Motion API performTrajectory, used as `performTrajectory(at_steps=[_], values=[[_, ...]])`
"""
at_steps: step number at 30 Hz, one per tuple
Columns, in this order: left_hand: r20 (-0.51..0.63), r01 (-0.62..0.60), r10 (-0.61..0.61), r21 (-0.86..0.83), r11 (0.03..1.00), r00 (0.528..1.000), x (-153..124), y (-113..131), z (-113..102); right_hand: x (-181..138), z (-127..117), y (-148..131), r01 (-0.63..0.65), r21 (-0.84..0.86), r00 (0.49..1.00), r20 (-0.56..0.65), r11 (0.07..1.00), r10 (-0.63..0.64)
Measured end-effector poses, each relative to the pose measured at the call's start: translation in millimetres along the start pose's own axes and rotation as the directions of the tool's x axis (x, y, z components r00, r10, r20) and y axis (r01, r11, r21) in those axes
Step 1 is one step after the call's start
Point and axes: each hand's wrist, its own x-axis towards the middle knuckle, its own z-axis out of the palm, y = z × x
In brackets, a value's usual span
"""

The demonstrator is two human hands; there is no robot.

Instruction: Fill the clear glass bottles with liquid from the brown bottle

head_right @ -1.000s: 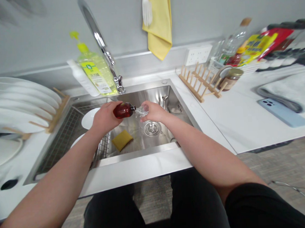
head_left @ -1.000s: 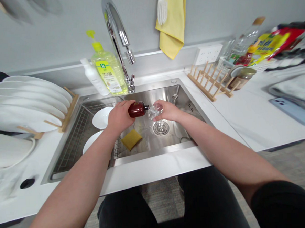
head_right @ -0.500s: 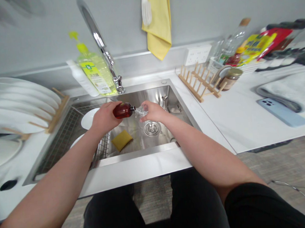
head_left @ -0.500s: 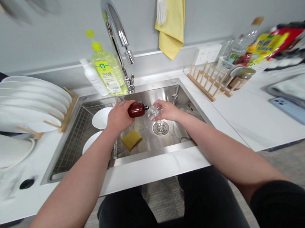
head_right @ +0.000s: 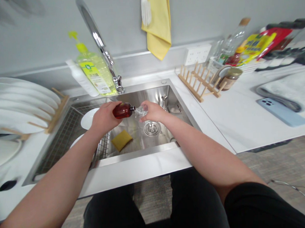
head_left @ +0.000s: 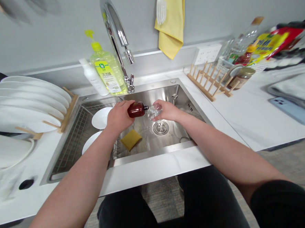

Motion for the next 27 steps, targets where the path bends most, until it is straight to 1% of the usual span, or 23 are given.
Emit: performTrajectory(at_steps=[9,27], values=[[0.001,-0.007,0.008,-0.008,1.000,1.000,-0.2,0.1,-0.4,1.3,0.5,2.5,0.017,-0.012,1.000,0.004,1.000,-0.017],[0.002,0.014,-0.014,-0.017,1.000,1.000,-0.1,1.7,-1.7,0.0,-1.1,-0.3,0.001,-0.022,1.000,0.016,1.000,-0.001]])
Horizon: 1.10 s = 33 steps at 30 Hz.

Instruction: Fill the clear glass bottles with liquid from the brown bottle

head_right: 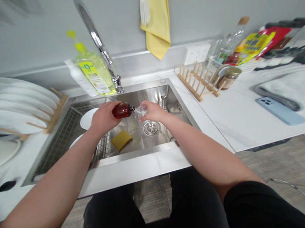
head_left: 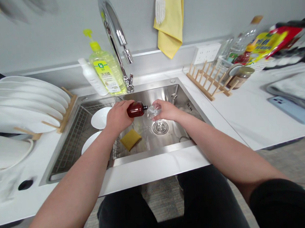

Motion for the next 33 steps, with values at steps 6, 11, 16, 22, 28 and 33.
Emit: performTrajectory(at_steps=[6,11,16,22,28,33], values=[[0.003,0.007,-0.007,-0.006,1.000,1.000,-0.1,-0.1,0.2,-0.2,0.1,-1.5,-0.012,-0.007,1.000,-0.006,1.000,0.012],[0.010,0.002,-0.001,-0.006,1.000,1.000,0.0,-0.2,0.2,0.2,1.1,0.3,0.003,-0.014,1.000,-0.008,1.000,-0.003],[-0.007,-0.007,0.007,0.002,1.000,1.000,-0.2,0.0,0.7,-0.3,0.7,-0.6,0.003,-0.016,1.000,-0.008,1.000,-0.003],[-0.001,0.003,-0.003,0.007,1.000,1.000,-0.3,1.3,-0.4,-0.9,0.0,-2.8,-0.010,-0.023,1.000,-0.011,1.000,0.010],[-0.002,-0.004,0.004,0.002,1.000,1.000,-0.1,0.4,0.2,-1.3,0.0,-2.8,0.001,-0.025,1.000,-0.011,1.000,-0.001],[0.004,-0.001,0.001,0.007,1.000,1.000,-0.3,-0.5,1.1,-1.2,-0.1,-2.7,0.001,-0.032,1.000,-0.013,0.999,-0.002]])
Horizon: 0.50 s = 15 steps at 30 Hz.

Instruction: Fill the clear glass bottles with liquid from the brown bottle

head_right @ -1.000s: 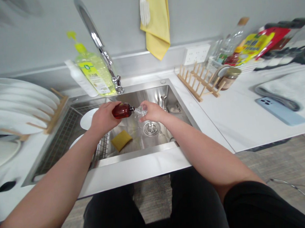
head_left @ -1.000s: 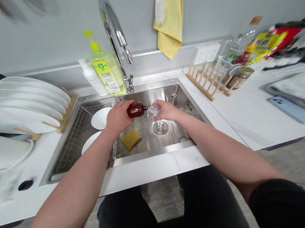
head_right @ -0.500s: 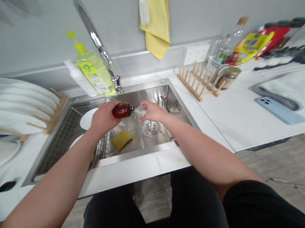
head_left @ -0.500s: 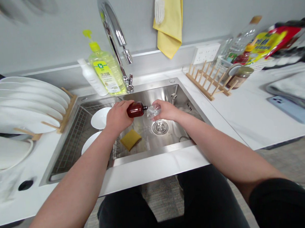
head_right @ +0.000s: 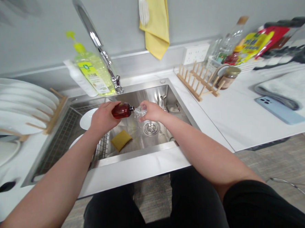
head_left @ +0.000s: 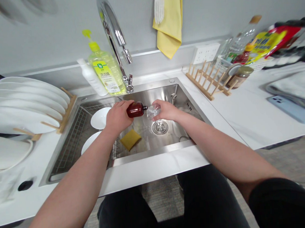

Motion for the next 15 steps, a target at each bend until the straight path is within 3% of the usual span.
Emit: performTrajectory(at_steps=[15], values=[[-0.001,0.003,-0.003,0.003,1.000,1.000,0.0,2.5,-2.3,0.3,0.1,-0.8,-0.007,0.001,1.000,0.002,1.000,0.007]])
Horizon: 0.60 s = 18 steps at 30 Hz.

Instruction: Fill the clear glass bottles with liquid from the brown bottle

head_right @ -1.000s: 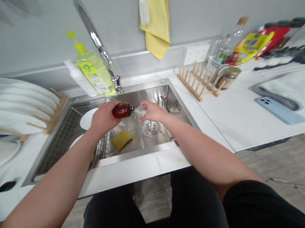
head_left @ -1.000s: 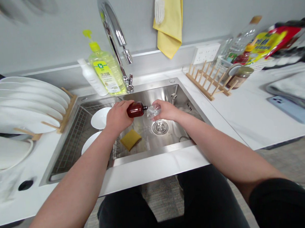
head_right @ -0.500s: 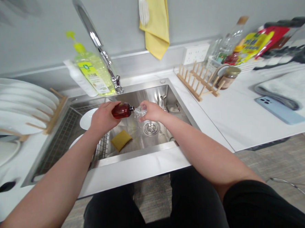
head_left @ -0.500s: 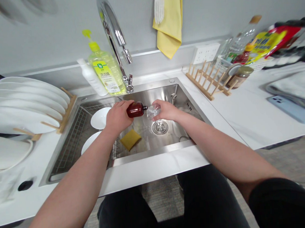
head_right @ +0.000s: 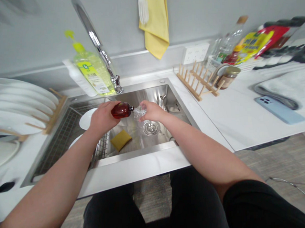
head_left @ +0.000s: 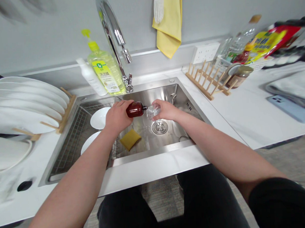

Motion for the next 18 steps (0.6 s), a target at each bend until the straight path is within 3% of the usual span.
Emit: performTrajectory(at_steps=[18], values=[[-0.005,-0.015,0.015,0.008,1.000,1.000,0.1,-1.9,0.7,0.0,-0.1,0.7,0.005,-0.013,1.000,-0.002,1.000,-0.005]])
